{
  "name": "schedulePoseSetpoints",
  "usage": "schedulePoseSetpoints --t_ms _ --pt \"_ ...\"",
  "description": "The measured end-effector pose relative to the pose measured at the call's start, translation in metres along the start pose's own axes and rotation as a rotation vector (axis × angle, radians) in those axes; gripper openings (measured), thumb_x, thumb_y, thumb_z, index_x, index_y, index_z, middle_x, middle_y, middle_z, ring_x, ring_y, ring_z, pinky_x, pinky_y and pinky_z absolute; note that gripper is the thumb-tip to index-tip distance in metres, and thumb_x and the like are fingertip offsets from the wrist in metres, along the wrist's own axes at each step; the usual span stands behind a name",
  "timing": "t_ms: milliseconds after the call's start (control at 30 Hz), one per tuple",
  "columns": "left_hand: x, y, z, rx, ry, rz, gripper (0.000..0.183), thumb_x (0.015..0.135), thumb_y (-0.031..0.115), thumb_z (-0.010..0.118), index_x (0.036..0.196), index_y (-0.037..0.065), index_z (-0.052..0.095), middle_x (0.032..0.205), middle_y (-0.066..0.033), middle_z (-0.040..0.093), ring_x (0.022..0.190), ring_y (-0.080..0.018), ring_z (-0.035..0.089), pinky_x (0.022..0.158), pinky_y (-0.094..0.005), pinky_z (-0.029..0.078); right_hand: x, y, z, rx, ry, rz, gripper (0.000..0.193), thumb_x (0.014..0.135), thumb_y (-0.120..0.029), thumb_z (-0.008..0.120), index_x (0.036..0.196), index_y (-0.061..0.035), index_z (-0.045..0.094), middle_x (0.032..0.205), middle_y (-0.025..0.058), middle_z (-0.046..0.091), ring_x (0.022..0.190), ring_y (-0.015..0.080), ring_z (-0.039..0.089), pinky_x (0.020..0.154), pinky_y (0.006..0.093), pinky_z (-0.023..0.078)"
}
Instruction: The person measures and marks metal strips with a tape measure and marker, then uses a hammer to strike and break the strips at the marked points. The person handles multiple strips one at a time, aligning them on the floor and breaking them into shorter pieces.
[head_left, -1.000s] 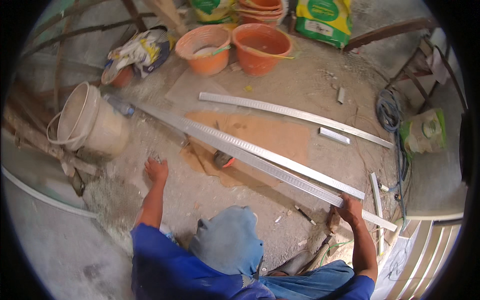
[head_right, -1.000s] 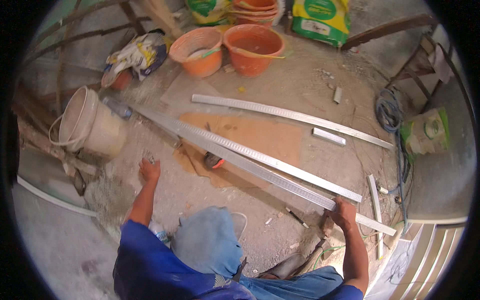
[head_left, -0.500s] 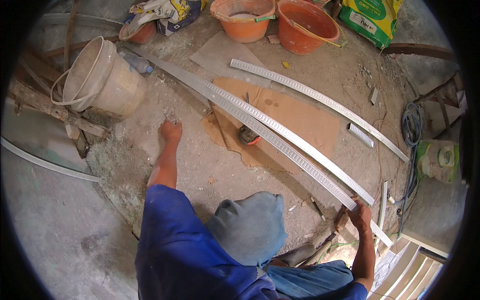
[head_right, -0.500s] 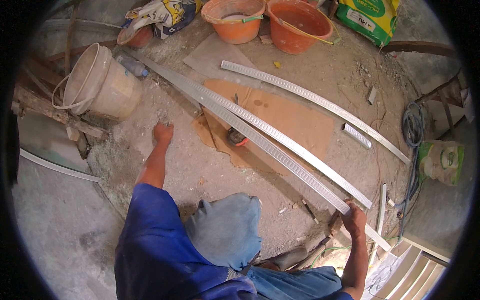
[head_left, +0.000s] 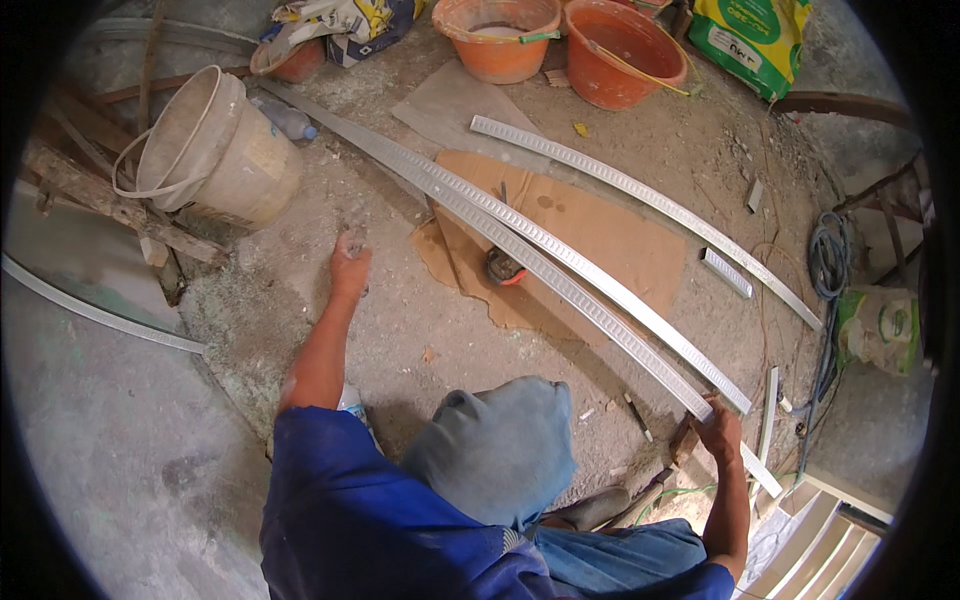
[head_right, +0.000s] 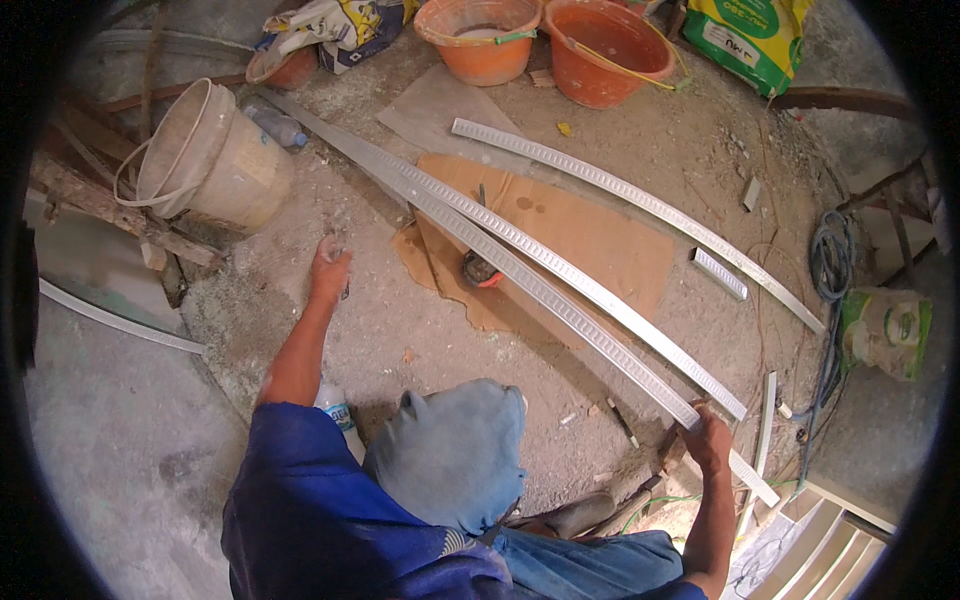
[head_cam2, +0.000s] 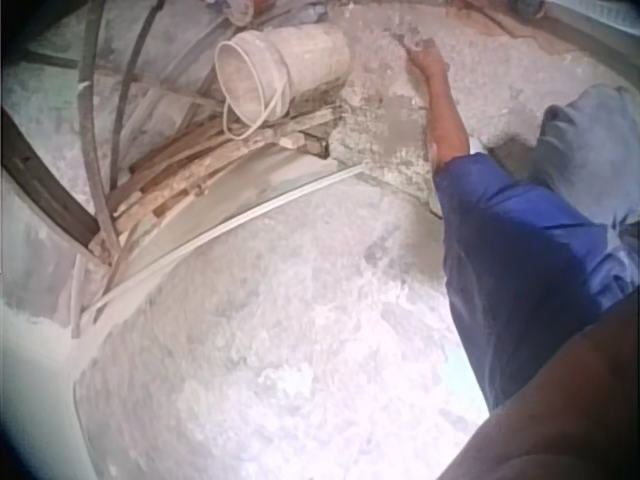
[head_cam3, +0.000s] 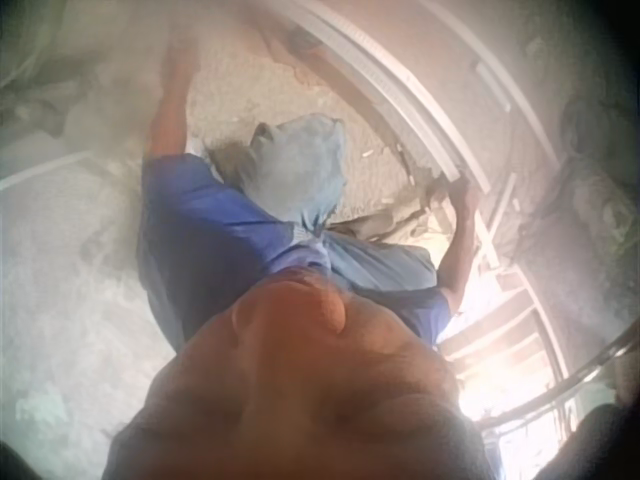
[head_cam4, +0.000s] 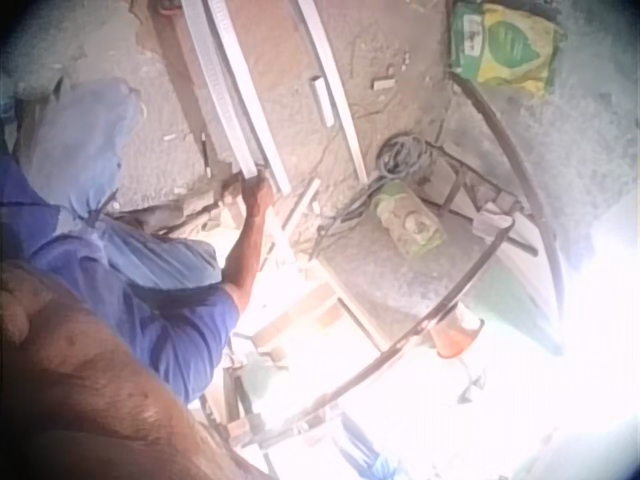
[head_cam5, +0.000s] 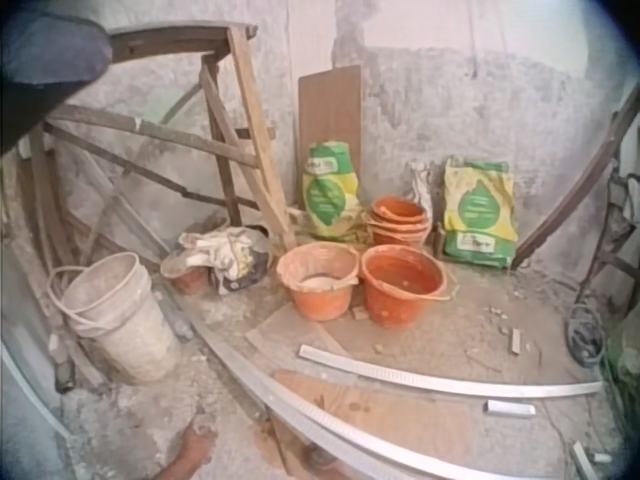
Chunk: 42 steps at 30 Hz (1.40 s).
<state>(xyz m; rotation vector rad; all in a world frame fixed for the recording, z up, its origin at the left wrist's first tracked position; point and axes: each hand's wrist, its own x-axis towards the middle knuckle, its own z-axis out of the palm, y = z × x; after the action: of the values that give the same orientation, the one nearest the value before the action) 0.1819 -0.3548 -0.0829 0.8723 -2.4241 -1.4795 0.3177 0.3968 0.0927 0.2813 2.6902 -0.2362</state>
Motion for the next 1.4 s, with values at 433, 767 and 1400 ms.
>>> schedulePoseSetpoints --t_ms 433,767,1400 --pt "-0.115 0.081 0.029 -0.490 -0.353 -0.466 0.057 0.090 0.015 0.070 0.142 0.014 0.046 0.077 -0.0052 0.058 0.052 -0.0146 0.055 0.044 -0.0317 0.048 -0.003 0.024 -0.001 -0.060 -0.094 0.048 0.050 0.072 -0.036 0.082 0.116 -0.0169 0.068 0.096 0.0166 0.073 0.092 0.0369 0.070 0.080 0.0453 0.055" --pt "-0.167 0.223 0.094 -0.493 -0.731 -0.274 0.062 0.092 0.015 0.069 0.146 0.008 0.040 0.082 -0.0024 0.058 0.057 -0.0113 0.054 0.043 -0.0276 0.045 0.007 0.035 0.029 -0.108 -0.146 -0.019 0.046 0.073 -0.041 0.079 0.107 -0.0124 0.068 0.089 0.0182 0.071 0.088 0.0394 0.069 0.077 0.0482 0.055" --pt "-0.139 0.428 0.345 0.691 -1.179 1.156 0.065 0.086 0.047 0.071 0.132 0.003 0.060 0.130 -0.0246 0.062 0.118 -0.0400 0.060 0.100 -0.0477 0.048 0.010 0.022 0.033 -0.050 -0.249 -0.065 0.051 0.071 -0.040 0.081 0.109 -0.0088 0.068 0.115 0.0191 0.067 0.102 0.0380 0.067 0.087 0.0470 0.055"
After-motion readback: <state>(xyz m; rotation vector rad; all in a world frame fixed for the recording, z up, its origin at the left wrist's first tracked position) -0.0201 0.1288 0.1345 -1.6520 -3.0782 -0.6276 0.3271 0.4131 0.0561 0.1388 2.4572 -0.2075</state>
